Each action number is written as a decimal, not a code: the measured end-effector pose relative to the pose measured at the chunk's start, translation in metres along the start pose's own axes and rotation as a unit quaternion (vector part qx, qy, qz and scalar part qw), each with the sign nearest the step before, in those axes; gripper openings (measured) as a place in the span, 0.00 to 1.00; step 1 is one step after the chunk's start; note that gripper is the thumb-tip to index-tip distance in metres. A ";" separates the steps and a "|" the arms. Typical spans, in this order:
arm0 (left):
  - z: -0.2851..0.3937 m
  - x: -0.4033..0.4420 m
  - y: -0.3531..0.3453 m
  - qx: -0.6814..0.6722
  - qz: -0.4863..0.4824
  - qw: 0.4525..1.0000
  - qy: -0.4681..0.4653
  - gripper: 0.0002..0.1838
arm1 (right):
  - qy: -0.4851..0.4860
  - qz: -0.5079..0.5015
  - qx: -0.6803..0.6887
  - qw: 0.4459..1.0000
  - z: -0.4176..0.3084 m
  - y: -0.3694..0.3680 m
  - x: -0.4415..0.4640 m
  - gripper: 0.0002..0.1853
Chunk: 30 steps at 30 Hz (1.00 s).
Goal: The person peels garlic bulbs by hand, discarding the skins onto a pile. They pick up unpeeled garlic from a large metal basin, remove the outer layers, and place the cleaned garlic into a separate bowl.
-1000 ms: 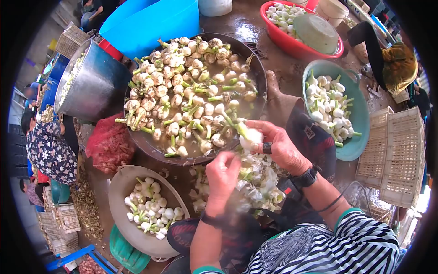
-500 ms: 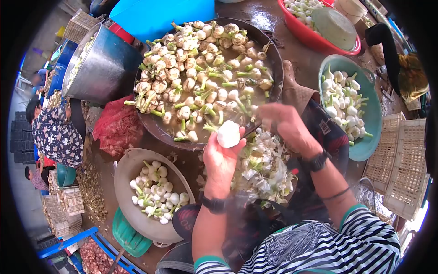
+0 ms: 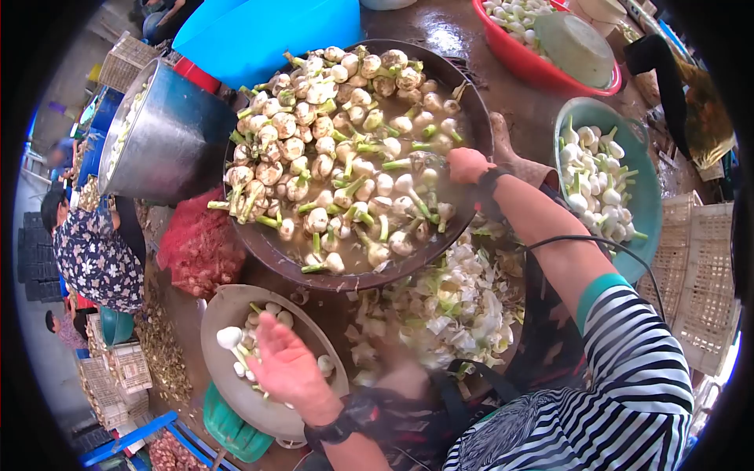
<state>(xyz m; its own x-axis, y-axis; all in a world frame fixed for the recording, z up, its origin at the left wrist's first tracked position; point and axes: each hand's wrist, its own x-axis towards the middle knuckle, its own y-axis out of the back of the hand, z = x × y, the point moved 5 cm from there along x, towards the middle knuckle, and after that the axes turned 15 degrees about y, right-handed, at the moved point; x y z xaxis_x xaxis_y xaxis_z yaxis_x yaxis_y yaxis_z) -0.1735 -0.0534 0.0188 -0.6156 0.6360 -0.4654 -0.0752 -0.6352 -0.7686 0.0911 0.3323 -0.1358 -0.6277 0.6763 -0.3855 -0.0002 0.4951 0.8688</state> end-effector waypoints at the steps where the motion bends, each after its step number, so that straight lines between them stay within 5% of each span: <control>1: -0.013 0.002 -0.005 0.026 -0.040 0.998 0.051 0.25 | 0.022 0.002 0.014 1.000 -0.004 0.002 -0.002 0.15; 3: -0.059 0.010 -0.024 0.072 -0.122 0.979 0.149 0.25 | 0.069 0.006 0.037 0.997 -0.013 0.013 -0.010 0.15; 4: -0.079 0.008 -0.031 0.148 -0.076 0.971 0.174 0.24 | 0.073 0.043 0.262 0.961 -0.030 0.030 -0.036 0.17; 6: -0.116 -0.004 -0.054 0.296 -0.044 0.931 0.210 0.26 | 0.055 0.111 0.603 0.788 -0.078 0.050 -0.088 0.19; 7: -0.131 -0.010 -0.063 0.370 -0.055 0.902 0.217 0.31 | 0.255 0.174 0.310 0.899 -0.098 0.066 -0.102 0.20; 8: -0.144 -0.013 -0.067 0.400 -0.092 0.893 0.183 0.35 | 0.260 0.158 0.405 0.862 -0.111 0.060 -0.117 0.19; 11: -0.167 -0.012 -0.073 0.465 -0.209 0.857 0.076 0.43 | 0.116 -0.009 0.824 0.554 -0.148 0.016 -0.146 0.17; 13: -0.165 -0.010 -0.077 0.488 -0.212 0.847 0.007 0.38 | 0.074 -0.006 0.849 0.523 -0.175 0.010 -0.167 0.18; 14: -0.162 -0.009 -0.075 0.457 -0.206 0.864 0.053 0.37 | 0.085 0.002 0.825 0.558 -0.185 0.019 -0.180 0.19; 17: -0.156 -0.011 -0.067 0.399 -0.192 0.893 0.085 0.34 | 0.171 0.073 0.505 0.843 -0.176 0.044 -0.194 0.20; 18: -0.155 -0.012 -0.068 0.385 -0.190 0.899 0.080 0.33 | 0.194 0.176 0.455 0.851 -0.172 0.050 -0.195 0.22; 19: -0.148 -0.016 -0.074 0.488 -0.191 0.851 -0.026 0.33 | 0.215 0.212 0.459 0.835 -0.172 0.052 -0.196 0.22; 21: -0.140 -0.028 -0.087 0.654 -0.177 0.698 -0.231 0.33 | 0.252 0.281 0.466 0.800 -0.177 0.055 -0.200 0.22; 23: -0.144 -0.033 -0.091 0.646 -0.175 0.708 -0.226 0.33 | 0.214 0.254 0.610 0.719 -0.194 0.039 -0.200 0.25; 25: -0.139 -0.037 -0.095 0.646 -0.172 0.708 -0.228 0.34 | 0.193 0.273 0.493 0.803 -0.195 0.045 -0.206 0.25; 30: -0.142 -0.028 -0.089 0.583 -0.221 0.778 -0.073 0.33 | 0.241 0.283 0.457 0.808 -0.184 0.050 -0.214 0.23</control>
<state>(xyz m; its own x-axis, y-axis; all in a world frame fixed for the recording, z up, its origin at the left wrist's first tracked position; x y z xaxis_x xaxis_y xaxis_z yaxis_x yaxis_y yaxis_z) -0.0380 0.0477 0.0378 -0.4038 0.9028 -0.1481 -0.9134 -0.3885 0.1215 0.0821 0.1119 0.0468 -0.5563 0.7539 0.3493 0.8298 0.5263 0.1857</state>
